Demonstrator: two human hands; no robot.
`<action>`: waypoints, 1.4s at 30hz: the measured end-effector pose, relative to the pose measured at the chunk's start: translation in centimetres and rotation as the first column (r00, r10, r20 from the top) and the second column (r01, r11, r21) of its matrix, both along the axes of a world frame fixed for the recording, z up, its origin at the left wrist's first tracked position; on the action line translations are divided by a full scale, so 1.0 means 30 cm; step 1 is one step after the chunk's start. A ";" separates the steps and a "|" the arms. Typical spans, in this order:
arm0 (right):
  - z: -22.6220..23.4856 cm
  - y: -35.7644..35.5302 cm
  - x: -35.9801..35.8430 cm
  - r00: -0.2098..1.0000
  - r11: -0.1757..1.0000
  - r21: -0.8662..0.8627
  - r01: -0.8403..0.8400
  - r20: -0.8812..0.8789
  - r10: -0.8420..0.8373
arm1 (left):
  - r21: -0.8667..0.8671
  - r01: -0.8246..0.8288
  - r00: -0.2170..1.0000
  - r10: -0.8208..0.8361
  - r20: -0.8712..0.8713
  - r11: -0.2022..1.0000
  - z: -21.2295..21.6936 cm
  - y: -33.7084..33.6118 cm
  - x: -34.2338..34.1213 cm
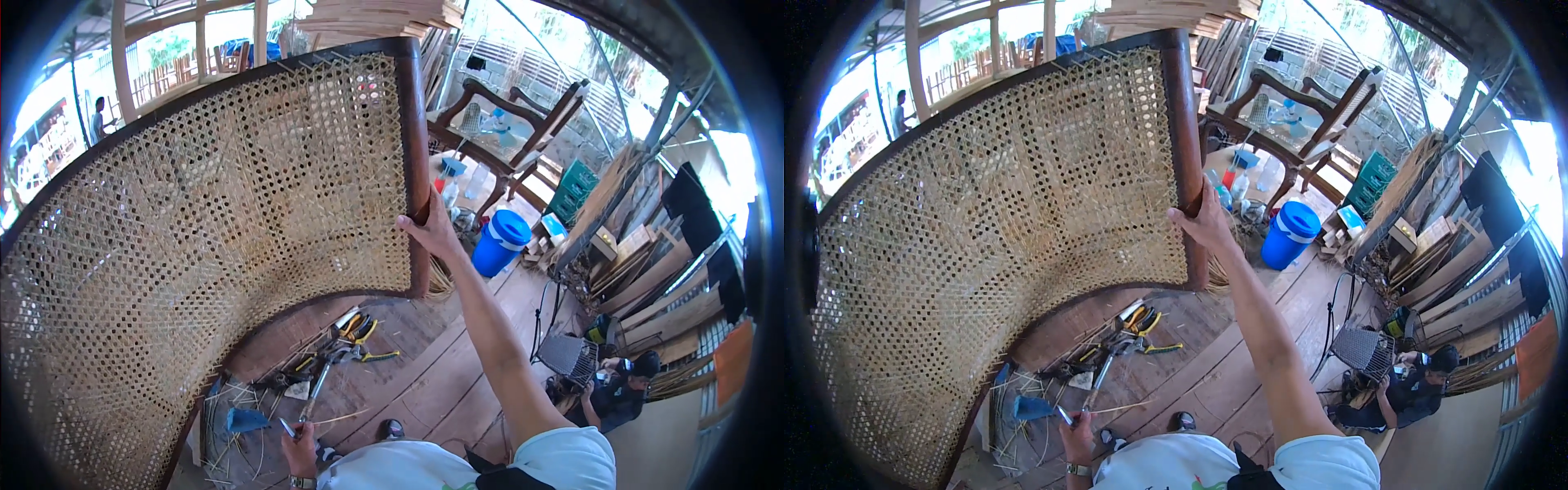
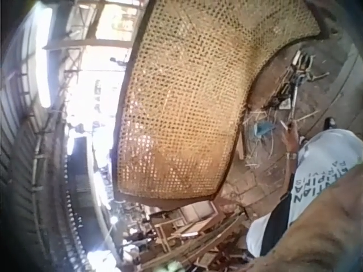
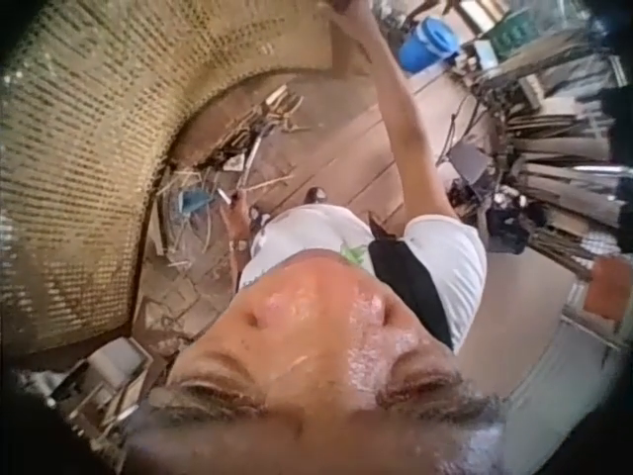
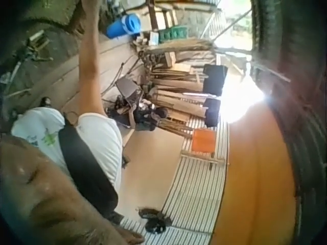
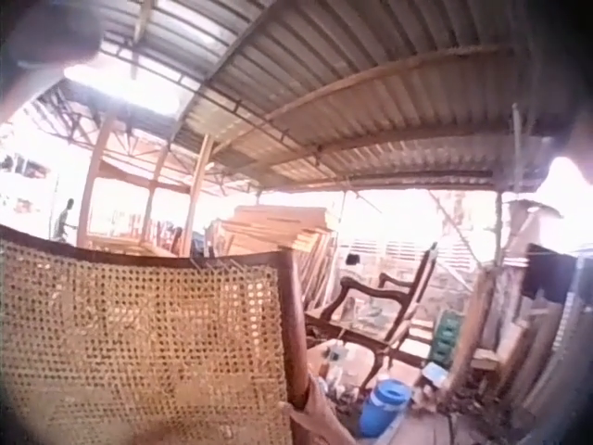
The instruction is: The person touches a woven cane chair back by hand, selects rattan strips from a bundle, and trims and sands the strips using a knife and a sanding block.
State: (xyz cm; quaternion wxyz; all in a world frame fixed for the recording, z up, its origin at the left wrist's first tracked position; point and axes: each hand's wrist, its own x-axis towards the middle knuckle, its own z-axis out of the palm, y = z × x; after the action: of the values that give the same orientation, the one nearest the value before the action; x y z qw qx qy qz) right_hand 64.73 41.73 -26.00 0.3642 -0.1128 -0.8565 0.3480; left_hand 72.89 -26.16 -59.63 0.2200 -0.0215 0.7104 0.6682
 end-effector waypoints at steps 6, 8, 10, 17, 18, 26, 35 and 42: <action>0.271 0.058 -0.136 0.995 0.999 -0.014 0.038 0.093 -0.037 | -0.055 0.003 0.996 0.002 0.095 0.998 0.165 -0.023 0.035; 0.367 0.114 -0.244 0.986 0.990 0.037 -0.134 -0.100 0.137 | -0.033 -0.050 0.995 0.052 0.083 0.998 0.087 -0.031 0.011; 0.460 0.067 -0.358 0.996 0.979 0.181 0.090 -0.027 -0.086 | -0.015 -0.049 0.998 0.049 -0.043 0.999 0.067 -0.098 0.008; 0.199 0.068 -0.599 0.983 0.999 0.017 -0.042 -0.180 0.045 | -0.094 -0.082 0.994 0.075 -0.077 0.992 0.094 -0.277 -0.124; 0.153 0.117 -0.592 0.977 0.999 -0.008 -0.042 -0.210 0.039 | -0.108 -0.134 0.989 0.127 -0.071 0.985 0.096 -0.308 -0.141; 0.185 -0.085 -0.664 0.983 0.988 -0.147 0.053 -0.168 -0.077 | -0.098 -0.249 0.968 0.245 -0.055 0.964 0.079 -0.741 -0.131; 0.453 -0.787 -0.619 0.946 0.957 0.103 0.271 -0.214 -0.245 | -0.281 -0.741 0.657 0.570 -0.494 0.610 0.537 -1.456 -0.134; 0.492 -1.005 -0.476 0.897 0.897 0.116 0.427 -0.181 -0.404 | -0.110 -0.930 0.158 0.111 -0.981 0.350 1.025 -1.980 -0.403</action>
State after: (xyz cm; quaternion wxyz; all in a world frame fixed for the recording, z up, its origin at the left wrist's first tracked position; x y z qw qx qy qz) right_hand 50.44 11.58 -11.24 0.5020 -0.2386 -0.8061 0.2031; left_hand 60.80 -85.56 -28.88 -0.4974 -0.0493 0.8308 0.2449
